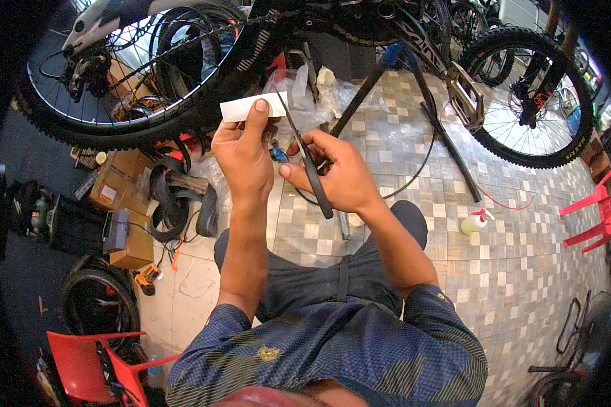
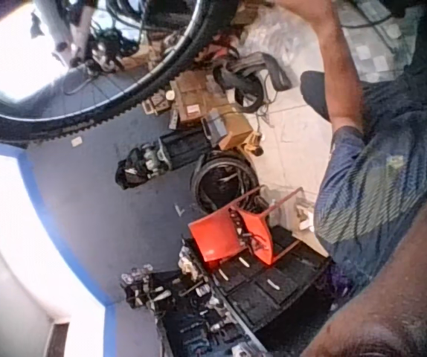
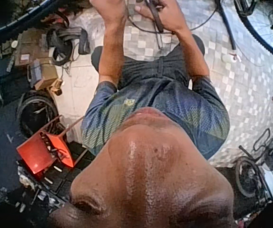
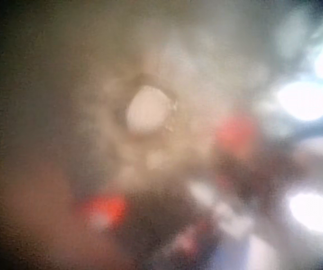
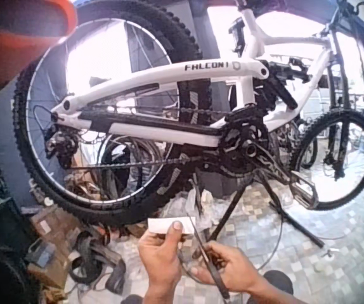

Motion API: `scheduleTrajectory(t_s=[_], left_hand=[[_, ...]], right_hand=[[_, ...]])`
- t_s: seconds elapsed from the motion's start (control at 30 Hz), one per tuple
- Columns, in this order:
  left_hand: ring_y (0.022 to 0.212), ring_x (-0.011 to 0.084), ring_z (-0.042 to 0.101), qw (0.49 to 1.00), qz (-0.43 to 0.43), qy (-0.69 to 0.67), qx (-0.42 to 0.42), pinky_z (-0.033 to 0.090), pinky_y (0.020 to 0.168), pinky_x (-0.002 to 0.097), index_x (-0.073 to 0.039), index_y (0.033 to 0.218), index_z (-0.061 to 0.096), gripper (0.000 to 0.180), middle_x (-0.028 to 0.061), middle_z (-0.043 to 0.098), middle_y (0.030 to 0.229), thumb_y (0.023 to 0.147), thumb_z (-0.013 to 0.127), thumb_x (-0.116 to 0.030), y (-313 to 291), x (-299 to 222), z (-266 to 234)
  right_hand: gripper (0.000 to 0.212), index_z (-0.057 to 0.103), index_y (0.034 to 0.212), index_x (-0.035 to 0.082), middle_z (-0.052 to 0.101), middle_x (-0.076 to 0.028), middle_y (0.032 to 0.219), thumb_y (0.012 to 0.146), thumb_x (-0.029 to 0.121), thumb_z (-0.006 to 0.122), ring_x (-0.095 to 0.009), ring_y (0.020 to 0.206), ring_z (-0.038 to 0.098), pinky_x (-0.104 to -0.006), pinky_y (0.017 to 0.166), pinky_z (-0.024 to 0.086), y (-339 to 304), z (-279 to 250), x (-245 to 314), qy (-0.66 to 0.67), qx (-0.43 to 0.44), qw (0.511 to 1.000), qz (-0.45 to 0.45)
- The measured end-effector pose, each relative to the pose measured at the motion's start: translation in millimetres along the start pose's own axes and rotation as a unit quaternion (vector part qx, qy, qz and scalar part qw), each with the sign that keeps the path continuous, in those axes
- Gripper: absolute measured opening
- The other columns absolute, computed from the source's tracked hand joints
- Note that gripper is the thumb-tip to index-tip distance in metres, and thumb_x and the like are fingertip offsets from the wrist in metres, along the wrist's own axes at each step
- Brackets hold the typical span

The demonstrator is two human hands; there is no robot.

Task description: The person cuts a piece of white tape with scissors and applies it to the bicycle frame. They repeat this process, cutting and applying multiple pieces of tape to the frame.

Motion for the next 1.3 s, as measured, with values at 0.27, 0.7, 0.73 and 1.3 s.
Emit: scheduleTrajectory(t_s=[0.27,0.7,0.73,1.3], left_hand=[[0.08,0.0102,0.067,1.0,0.008,0.006,-0.015,0.052,0.072,0.0243,0.005,0.099,0.071,0.022,0.009,0.074,0.09,0.094,0.075,-0.016,-3.8,0.9,5.6],[0.076,0.0087,0.064,0.999,0.008,0.031,-0.03,0.05,0.068,0.0235,0.003,0.097,0.071,0.024,0.0064,0.073,0.087,0.094,0.075,-0.02,-10.1,-0.8,10.6],[0.076,0.0085,0.064,0.999,0.009,0.033,-0.031,0.049,0.068,0.0235,0.003,0.097,0.071,0.024,0.0062,0.073,0.087,0.094,0.075,-0.02,-10.3,-1.3,10.6],[0.078,0.0094,0.066,0.999,0.02,0.025,0.002,0.051,0.071,0.0239,0.004,0.099,0.071,0.02,0.0077,0.074,0.09,0.094,0.075,-0.016,-6.7,-3.7,10.6]], right_hand=[[0.037,0.065,0.103,0.001,0.063,-0.001,0.075,0.084,0.026,0.083,-0.007,0.069,0.055,-0.0243,0.063,0.046,0.4,5.6,-2.0,0.038,-0.027,0.999,-0.003],[0.029,0.062,0.104,0.001,0.061,0.002,0.08,0.088,0.018,0.079,-0.003,0.069,0.051,-0.0195,0.061,0.042,-3.6,3.5,-2.0,0.021,-0.043,0.999,-0.006],[0.029,0.061,0.106,0.001,0.061,0.002,0.083,0.089,0.017,0.078,-0.003,0.071,0.051,-0.0181,0.061,0.041,-4.3,3.8,-1.6,0.015,-0.037,0.999,-0.003],[0.03,0.063,0.098,0.003,0.06,0.005,0.072,0.084,0.02,0.084,-0.001,0.064,0.05,-0.0197,0.056,0.039,-2.0,-1.6,-0.9,0.056,-0.043,0.997,0.012]])
Point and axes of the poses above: each hand's wrist, its own y-axis towards the middle knuckle, its own z-axis out of the palm, x = y × z, the point moved 5 cm from there along y, towards the middle knuckle
